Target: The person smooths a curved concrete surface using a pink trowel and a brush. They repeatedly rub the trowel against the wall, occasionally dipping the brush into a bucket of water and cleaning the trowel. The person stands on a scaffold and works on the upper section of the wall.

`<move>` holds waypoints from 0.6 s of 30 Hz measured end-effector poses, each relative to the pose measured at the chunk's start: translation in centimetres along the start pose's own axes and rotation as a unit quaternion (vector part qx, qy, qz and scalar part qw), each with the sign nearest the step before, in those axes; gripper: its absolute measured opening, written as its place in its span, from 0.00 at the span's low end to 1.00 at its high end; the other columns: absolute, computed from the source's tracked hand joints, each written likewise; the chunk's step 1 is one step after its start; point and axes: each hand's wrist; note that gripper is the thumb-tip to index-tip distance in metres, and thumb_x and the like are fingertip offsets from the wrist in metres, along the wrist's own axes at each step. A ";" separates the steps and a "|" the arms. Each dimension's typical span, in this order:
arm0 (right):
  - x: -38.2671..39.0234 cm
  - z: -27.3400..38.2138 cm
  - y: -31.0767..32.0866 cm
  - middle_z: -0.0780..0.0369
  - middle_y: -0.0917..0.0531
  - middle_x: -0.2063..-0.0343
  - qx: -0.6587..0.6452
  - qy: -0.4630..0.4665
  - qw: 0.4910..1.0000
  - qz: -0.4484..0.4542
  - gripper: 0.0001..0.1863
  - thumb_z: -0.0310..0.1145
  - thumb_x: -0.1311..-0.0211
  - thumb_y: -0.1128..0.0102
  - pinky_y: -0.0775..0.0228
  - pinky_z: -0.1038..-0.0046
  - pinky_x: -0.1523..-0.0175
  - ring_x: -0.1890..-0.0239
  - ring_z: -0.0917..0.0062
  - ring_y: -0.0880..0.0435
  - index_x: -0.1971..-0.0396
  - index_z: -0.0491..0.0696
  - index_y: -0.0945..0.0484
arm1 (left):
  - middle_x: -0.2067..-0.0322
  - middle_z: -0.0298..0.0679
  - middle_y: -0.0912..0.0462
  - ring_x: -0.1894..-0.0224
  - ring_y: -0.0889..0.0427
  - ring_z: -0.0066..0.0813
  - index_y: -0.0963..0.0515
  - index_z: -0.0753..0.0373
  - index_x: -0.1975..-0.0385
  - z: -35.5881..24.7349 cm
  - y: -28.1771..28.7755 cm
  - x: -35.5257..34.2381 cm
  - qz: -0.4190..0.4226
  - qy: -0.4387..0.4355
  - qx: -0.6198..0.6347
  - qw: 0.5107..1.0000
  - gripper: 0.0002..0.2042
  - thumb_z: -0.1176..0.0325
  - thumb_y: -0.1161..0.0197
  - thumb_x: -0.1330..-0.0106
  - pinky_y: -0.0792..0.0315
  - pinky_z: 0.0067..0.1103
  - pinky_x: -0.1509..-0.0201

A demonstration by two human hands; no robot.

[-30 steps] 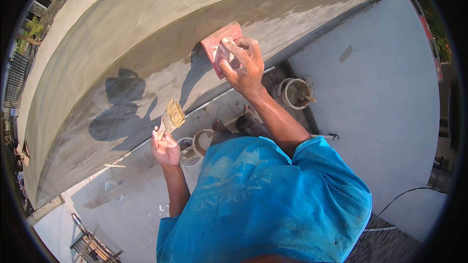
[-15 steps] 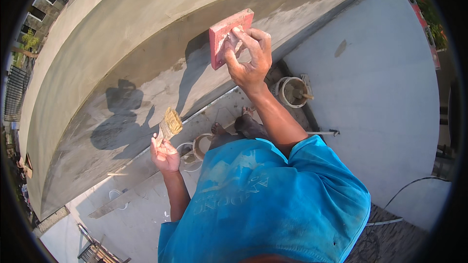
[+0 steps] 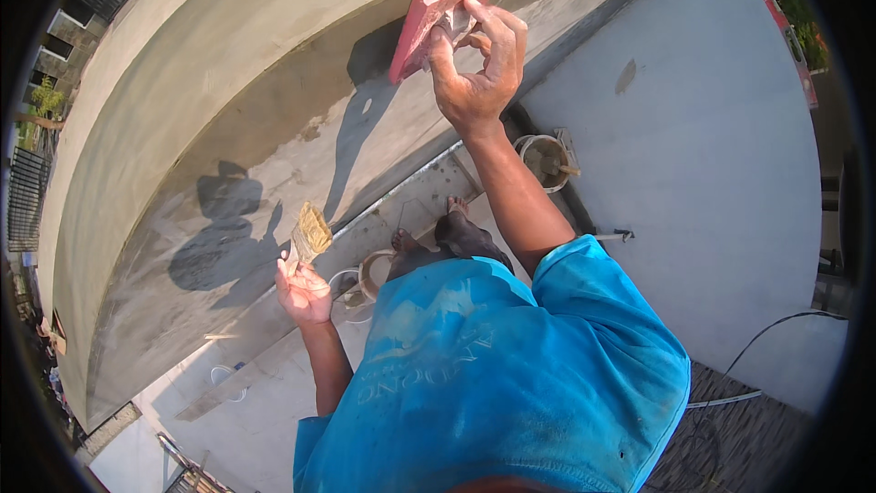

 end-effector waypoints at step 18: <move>-6.8 -8.8 3.2 0.61 0.25 0.54 0.103 -0.074 0.985 -0.118 0.21 0.21 0.41 0.34 0.25 0.75 0.56 0.57 0.76 0.21 0.47 0.42 0.23 | 0.50 0.45 0.15 0.57 0.12 0.32 0.21 0.65 0.50 -0.3 -1.2 -0.7 -0.004 0.034 -0.017 0.999 0.13 0.65 0.47 0.23 0.14 0.22 0.55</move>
Point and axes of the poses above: each hand's wrist, its own x-axis away from the middle knuckle, its own y-axis out of the back of the hand, z = x × y
